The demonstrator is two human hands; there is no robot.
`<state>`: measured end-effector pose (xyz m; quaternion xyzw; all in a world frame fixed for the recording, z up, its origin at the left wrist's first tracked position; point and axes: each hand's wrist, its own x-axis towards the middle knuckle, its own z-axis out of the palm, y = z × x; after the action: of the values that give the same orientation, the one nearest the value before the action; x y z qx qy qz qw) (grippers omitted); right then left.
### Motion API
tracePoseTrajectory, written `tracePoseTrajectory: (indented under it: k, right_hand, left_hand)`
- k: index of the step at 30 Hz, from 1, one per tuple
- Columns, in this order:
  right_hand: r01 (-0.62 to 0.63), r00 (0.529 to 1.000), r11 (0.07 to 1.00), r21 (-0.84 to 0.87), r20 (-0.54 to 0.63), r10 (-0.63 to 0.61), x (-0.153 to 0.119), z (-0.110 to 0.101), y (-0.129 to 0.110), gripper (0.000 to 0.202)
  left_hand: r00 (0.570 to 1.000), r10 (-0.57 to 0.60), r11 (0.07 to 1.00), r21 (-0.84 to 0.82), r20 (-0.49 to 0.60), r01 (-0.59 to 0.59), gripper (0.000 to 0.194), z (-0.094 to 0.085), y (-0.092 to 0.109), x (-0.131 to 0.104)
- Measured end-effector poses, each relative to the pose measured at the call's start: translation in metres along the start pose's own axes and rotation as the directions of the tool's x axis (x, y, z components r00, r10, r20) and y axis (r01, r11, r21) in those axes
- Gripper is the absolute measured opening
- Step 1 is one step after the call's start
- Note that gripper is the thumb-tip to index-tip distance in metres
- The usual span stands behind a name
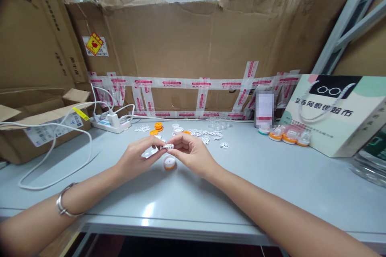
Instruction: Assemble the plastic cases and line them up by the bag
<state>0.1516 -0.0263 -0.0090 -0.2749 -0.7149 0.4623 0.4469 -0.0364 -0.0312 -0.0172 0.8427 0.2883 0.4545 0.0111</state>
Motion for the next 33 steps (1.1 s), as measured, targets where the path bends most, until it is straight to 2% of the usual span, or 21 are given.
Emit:
tracePoseTrajectory:
  k: [8, 16, 21, 25, 29, 31, 33]
  right_hand:
    - [0.026, 0.999, 0.995, -0.092, -0.038, -0.030, -0.002, 0.003, 0.000, 0.019]
    - [0.113, 0.990, 0.944, -0.310, -0.044, -0.133, -0.007, 0.006, -0.003, 0.015]
    - [0.059, 0.998, 0.958, -0.280, -0.017, -0.066, -0.002, 0.002, -0.002, 0.017]
    - [0.018, 0.996, 0.953, -0.303, -0.073, -0.042, 0.003, -0.005, 0.000, 0.021]
    - [0.063, 0.995, 0.920, -0.387, -0.042, -0.086, 0.003, -0.007, 0.004, 0.022]
    - [0.068, 0.997, 0.919, -0.388, -0.004, -0.075, 0.003, -0.006, 0.007, 0.022]
    - [0.064, 0.998, 0.926, -0.371, 0.016, -0.063, 0.003, -0.005, 0.010, 0.021]
  left_hand:
    - [0.999, -0.035, 0.999, 0.003, -0.008, 0.035, 0.007, 0.000, 0.000, 0.001]
    - [1.000, 0.002, 1.000, 0.022, 0.022, -0.003, 0.004, -0.002, 0.004, 0.002]
    - [0.984, -0.110, 0.993, -0.020, 0.141, 0.114, 0.009, -0.004, 0.003, 0.004]
    - [0.961, -0.178, 0.983, -0.006, 0.214, 0.184, 0.022, -0.009, -0.002, 0.004]
    - [0.927, -0.145, 0.989, 0.081, 0.346, 0.124, 0.048, -0.007, -0.006, 0.001]
    - [0.912, -0.124, 0.991, 0.100, 0.391, 0.092, 0.047, -0.003, -0.008, -0.001]
    - [0.909, -0.110, 0.992, 0.097, 0.402, 0.077, 0.037, 0.000, -0.009, -0.002]
